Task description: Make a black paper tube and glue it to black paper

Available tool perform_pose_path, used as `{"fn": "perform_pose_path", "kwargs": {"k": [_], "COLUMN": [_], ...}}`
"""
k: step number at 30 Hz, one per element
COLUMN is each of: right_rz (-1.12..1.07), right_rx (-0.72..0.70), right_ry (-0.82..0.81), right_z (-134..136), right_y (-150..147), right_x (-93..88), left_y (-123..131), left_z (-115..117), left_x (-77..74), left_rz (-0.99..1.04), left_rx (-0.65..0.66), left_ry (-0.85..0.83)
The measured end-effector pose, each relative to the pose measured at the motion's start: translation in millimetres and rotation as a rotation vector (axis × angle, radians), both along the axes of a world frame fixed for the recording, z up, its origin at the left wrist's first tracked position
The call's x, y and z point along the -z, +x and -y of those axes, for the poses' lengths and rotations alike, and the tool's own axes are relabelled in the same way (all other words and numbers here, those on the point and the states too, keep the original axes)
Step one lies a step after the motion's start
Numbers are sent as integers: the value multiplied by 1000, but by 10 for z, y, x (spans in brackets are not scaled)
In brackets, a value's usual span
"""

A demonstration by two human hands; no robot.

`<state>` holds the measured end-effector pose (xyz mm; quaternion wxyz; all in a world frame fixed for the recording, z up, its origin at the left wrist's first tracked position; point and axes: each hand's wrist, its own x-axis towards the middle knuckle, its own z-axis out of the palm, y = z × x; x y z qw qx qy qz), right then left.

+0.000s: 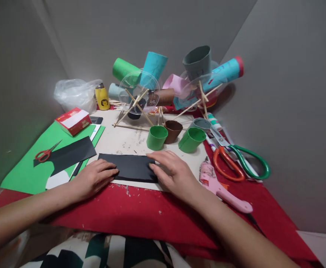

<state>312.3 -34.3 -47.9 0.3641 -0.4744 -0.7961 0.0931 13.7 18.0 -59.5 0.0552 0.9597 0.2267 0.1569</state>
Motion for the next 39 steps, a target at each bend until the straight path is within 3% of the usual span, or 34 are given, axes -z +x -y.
{"fn": "perform_pose_path", "kwargs": {"k": [3,7,14,17,19,25,31,39], "right_rz": [105,261,476,511,519,528,538,615], "right_rx": [25,-54,-113,-152,-160,-144,0,142], "right_ry": [-1,5,3,-93,-153,-224,-227,-85], "right_z": [248,476,474,497,503,491,635,751], "right_y": [-32,-214,-369,-409,-429,-396,-226,-73], "right_x": [9,113,268,351,383,385,443,441], "left_y": [30,97,262,318,324,269,131,-257], "left_z": [-30,-1,184,332,401,380,398,525], "left_x": [-6,-47,-115,-101,-93,-98,-57,-37], "left_rz": [16,16,1,-144,-263,-426,-361,-268], "left_rx": [16,26,-54,20,28,3,13,-143], "left_ry": [-19,-103,-236,-213,-289,-442,-257,100]}}
